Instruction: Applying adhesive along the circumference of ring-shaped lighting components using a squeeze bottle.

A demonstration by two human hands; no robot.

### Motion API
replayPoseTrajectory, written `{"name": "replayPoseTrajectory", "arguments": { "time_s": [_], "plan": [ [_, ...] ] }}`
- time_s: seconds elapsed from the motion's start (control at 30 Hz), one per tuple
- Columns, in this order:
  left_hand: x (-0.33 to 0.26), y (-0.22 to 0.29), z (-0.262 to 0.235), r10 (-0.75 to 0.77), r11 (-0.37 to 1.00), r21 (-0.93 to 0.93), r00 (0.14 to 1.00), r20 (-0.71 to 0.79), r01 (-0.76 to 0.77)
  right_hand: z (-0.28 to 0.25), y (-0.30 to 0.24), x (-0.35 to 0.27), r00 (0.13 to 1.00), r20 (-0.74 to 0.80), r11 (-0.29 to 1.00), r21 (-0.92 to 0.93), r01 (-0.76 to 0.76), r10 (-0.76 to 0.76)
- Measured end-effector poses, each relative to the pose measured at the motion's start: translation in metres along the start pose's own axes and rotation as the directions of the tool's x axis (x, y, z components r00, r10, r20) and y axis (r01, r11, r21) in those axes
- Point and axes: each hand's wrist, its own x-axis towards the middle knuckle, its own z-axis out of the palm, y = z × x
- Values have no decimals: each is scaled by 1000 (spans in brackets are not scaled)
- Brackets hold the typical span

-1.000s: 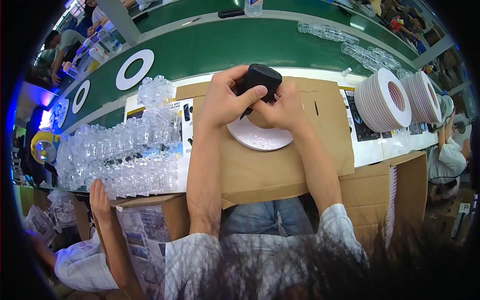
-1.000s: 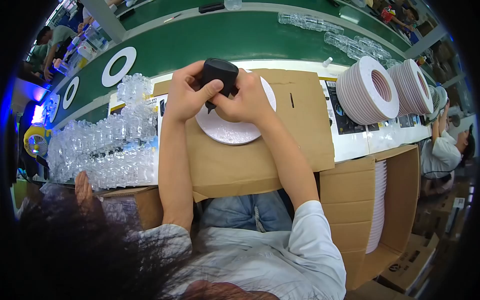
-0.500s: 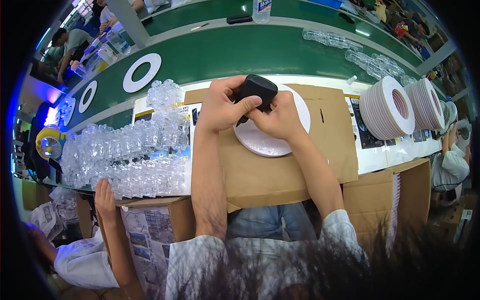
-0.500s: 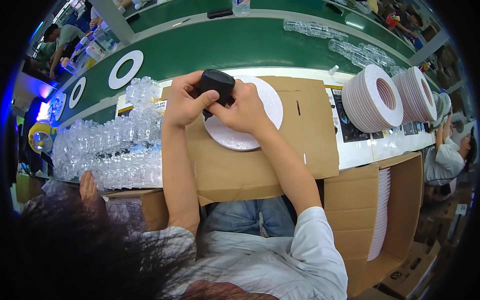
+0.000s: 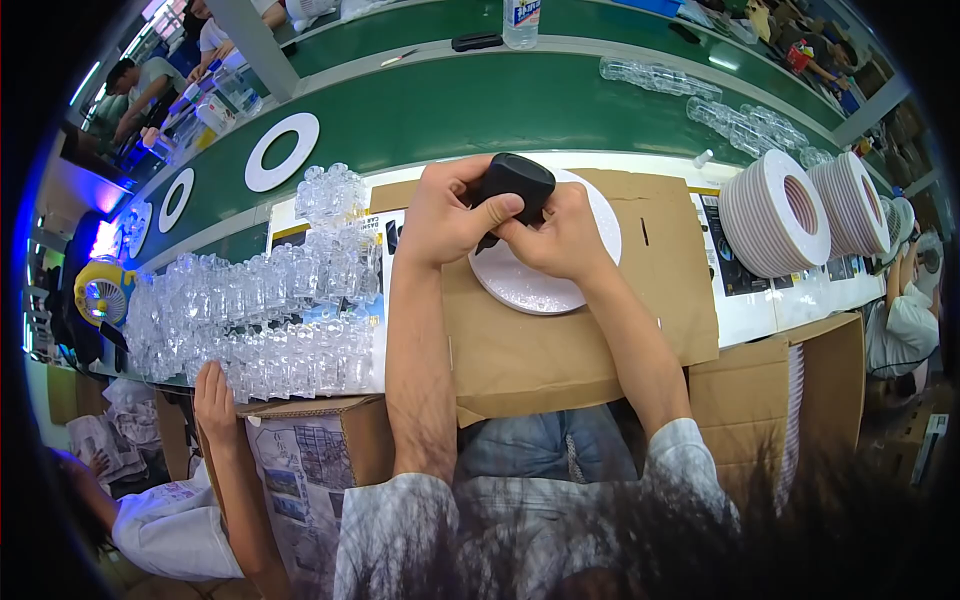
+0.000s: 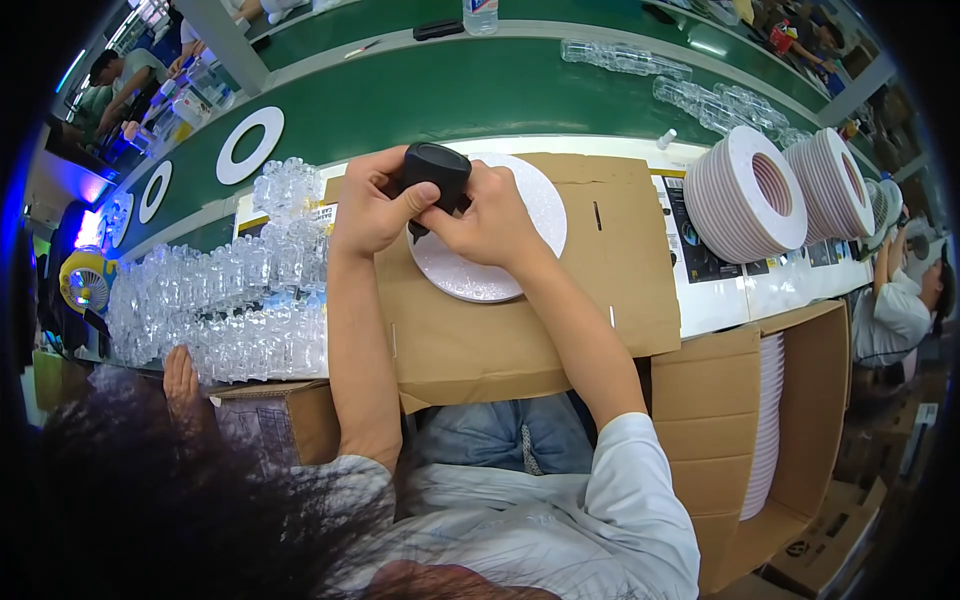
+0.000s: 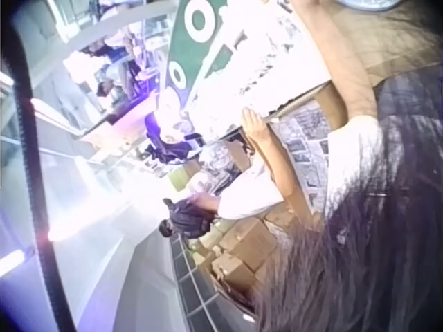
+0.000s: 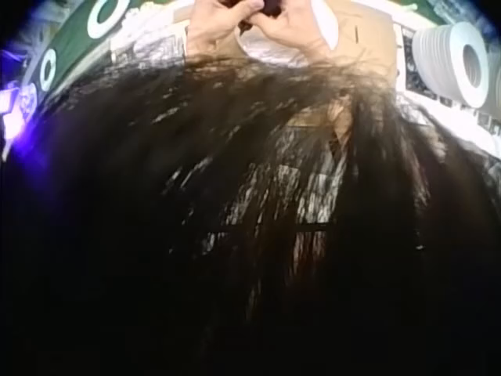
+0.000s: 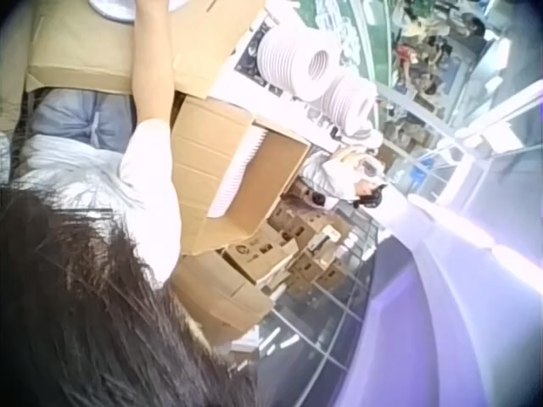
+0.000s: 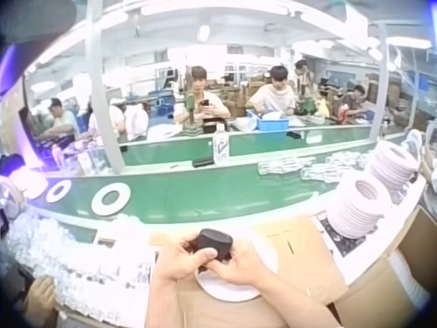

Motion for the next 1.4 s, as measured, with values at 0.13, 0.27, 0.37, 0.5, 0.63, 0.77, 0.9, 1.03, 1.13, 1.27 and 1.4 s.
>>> {"name": "replayPoseTrajectory", "arguments": {
  "time_s": [0.13, 0.27, 0.37, 0.5, 0.63, 0.77, 0.9, 1.03, 1.13, 1.27, 1.4],
  "plan": [
    [3, -4, 2, 10, 1000, 13, 1000, -6, -10, -2, 0, 0, 1000, -18, 1000, 12, -7, 7],
    [0, 6, 1, -29, 998, 48, 998, -53, 32, 1, 4, 0, 998, -34, 996, -58, -60, 58],
    [3, 5, 4, 8, 1000, 0, 999, -52, -8, 0, 3, 2, 997, -77, 995, -98, -29, 21],
    [11, 3, 14, 31, 997, -65, 998, -63, -35, -8, -1, 5, 997, -74, 994, -106, -40, 32],
    [14, 10, 11, 21, 995, -99, 997, -72, -28, -11, -19, 14, 997, -30, 996, -52, -71, 70],
    [29, 32, 4, -41, 998, -41, 999, 4, 41, -15, -22, 26, 997, -47, 998, -29, -60, 58],
    [42, -1, -13, 23, 995, -95, 998, 57, -17, -3, -2, 32, 996, -80, 998, -53, -46, 42],
    [38, -18, -9, 67, 995, -82, 997, 34, -64, -7, 0, 30, 995, -69, 994, -71, -80, 75],
    [36, -4, -4, 69, 995, -67, 997, -27, -71, -7, -8, 30, 994, -82, 994, -77, -82, 76],
    [35, -2, -4, 99, 990, -95, 994, -42, -103, -1, -5, 33, 991, -132, 1000, -1, -27, 27],
    [31, -13, -14, 92, 995, -29, 996, -17, -93, 2, -2, 33, 994, -102, 998, -38, -52, 48]
  ]
}}
